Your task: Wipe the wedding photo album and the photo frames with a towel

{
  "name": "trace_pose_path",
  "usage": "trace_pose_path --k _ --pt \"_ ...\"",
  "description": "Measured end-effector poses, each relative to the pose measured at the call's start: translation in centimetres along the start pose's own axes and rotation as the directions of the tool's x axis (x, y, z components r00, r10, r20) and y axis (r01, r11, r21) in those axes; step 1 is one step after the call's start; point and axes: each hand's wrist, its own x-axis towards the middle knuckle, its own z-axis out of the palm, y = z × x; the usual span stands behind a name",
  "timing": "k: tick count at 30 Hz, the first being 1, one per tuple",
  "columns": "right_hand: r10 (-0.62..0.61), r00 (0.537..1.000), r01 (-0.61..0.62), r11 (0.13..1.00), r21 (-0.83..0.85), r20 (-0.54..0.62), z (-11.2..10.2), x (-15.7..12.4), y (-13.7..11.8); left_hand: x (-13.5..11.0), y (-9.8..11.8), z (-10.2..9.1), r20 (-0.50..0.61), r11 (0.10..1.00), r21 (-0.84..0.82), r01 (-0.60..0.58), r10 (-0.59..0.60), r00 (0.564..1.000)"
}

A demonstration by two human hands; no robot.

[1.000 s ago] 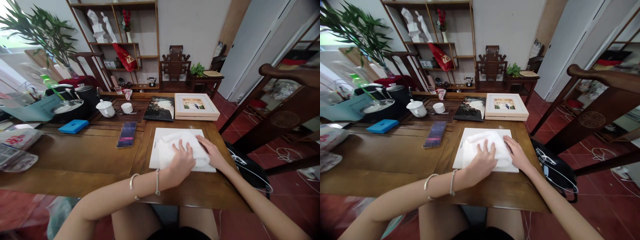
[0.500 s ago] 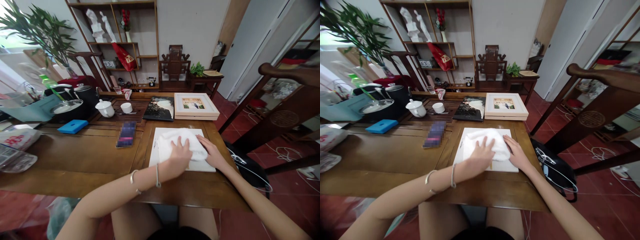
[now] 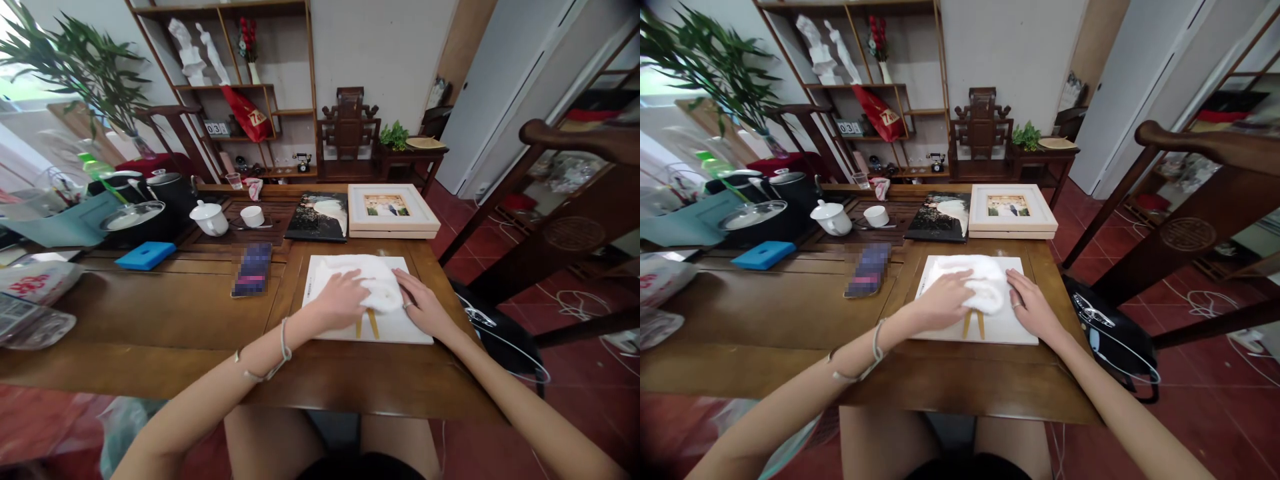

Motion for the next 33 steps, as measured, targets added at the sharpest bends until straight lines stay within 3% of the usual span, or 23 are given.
trace_pose_path --k 4,7,14,18,22,26,30,33 --pt "0.017 1.0 -0.017 1.0 -0.006 0.005 0.0 0.0 -0.2 2.2 -2.7 -1.9 -0.013 0.949 -0.314 0.029 -0.035 0.999" --pt "0.024 1.0 -0.024 1.0 0.0 0.009 -0.1 0.1 -0.2 4.9 -3.7 -2.4 0.012 0.905 -0.422 0.044 -0.043 0.999" --pt "0.039 0.999 -0.039 0.999 0.004 -0.008 -0.1 0.0 0.0 10.7 -2.0 -2.1 0.048 0.931 -0.363 0.044 -0.028 0.998" --pt "0.047 0.999 -0.046 0.999 0.004 -0.012 -0.2 0.0 0.0 11.8 -0.6 -2.5 0.088 0.966 -0.243 0.082 -0.063 0.994" --pt "0.047 0.999 -0.047 0.998 0.033 0.006 -0.3 0.0 -0.2 10.1 -0.9 -2.8 0.061 0.986 -0.085 0.145 -0.14 0.988" --pt "0.046 0.999 -0.046 0.998 0.041 0.014 -0.3 0.0 -0.3 6.4 -3.4 -2.3 -0.009 0.984 0.034 0.176 -0.176 0.984" --pt "0.049 0.999 -0.05 0.998 0.033 0.018 -0.2 0.0 -0.3 1.5 -5.7 -0.5 -0.055 0.986 0.077 0.149 -0.145 0.988" --pt "0.057 0.998 -0.058 0.998 0.032 0.008 -0.2 0.0 -0.3 -2.3 -4.9 1.5 -0.093 0.996 0.061 0.058 -0.053 0.994"
